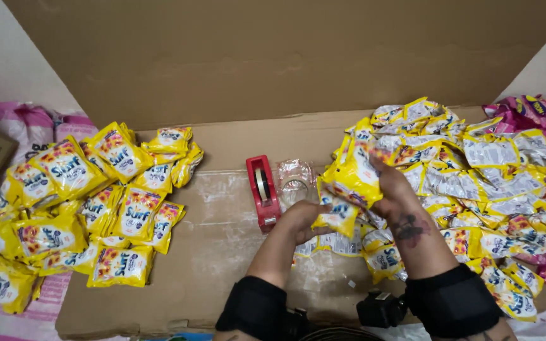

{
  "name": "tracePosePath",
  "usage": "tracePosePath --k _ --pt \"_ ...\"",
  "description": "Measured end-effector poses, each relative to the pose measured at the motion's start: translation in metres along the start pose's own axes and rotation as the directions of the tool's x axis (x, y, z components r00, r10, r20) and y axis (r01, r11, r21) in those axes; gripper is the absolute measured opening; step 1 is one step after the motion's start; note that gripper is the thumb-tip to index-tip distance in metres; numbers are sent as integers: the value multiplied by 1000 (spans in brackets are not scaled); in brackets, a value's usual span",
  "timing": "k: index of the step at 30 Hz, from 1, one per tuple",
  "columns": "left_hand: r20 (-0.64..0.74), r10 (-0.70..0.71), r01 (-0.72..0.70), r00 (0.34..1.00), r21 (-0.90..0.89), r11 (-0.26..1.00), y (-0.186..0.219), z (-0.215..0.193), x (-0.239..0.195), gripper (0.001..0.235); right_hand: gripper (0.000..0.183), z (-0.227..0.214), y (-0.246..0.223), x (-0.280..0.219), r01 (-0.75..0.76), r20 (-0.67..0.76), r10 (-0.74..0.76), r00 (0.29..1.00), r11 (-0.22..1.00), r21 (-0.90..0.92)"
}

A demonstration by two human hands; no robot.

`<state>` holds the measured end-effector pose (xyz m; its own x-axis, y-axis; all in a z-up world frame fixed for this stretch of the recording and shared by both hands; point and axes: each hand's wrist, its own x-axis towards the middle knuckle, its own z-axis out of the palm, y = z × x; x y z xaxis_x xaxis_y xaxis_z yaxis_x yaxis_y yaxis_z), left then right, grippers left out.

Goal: The person repeatedly picks yellow Surf detergent packets from a pile, folds them, and places them into a clear plastic bag on a cardboard table. A red tape dispenser is visible but not used. The person continues this process for the duration of the clip.

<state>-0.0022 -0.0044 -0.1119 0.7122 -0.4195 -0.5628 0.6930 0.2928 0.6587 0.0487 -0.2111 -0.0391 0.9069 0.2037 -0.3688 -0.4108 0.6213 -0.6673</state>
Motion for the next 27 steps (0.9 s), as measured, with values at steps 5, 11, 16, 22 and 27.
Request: tracePosePath --k 5,11,16,22,27 --pt "20 -31 31 999 -1 1000 -17 -22 18 31 50 -2 14 -3 -145 -19 144 989 989 -16" --pt "87 183 -133 979 -403 905 13 18 -30 52 47 -22 27 -3 -243 11 247 969 957 -162" --pt "162 326 -228 931 -438 870 -6 13 4 49 44 -10 22 -17 -237 -76 225 971 938 -252" --pt "-137 466 -485 874 -238 841 -14 23 10 41 42 -1 13 -21 -244 -151 197 969 872 -424" --pt "-255 510 -559 822 -184 809 -5 31 4 40 42 -3 19 -23 -162 -87 140 986 928 -336"
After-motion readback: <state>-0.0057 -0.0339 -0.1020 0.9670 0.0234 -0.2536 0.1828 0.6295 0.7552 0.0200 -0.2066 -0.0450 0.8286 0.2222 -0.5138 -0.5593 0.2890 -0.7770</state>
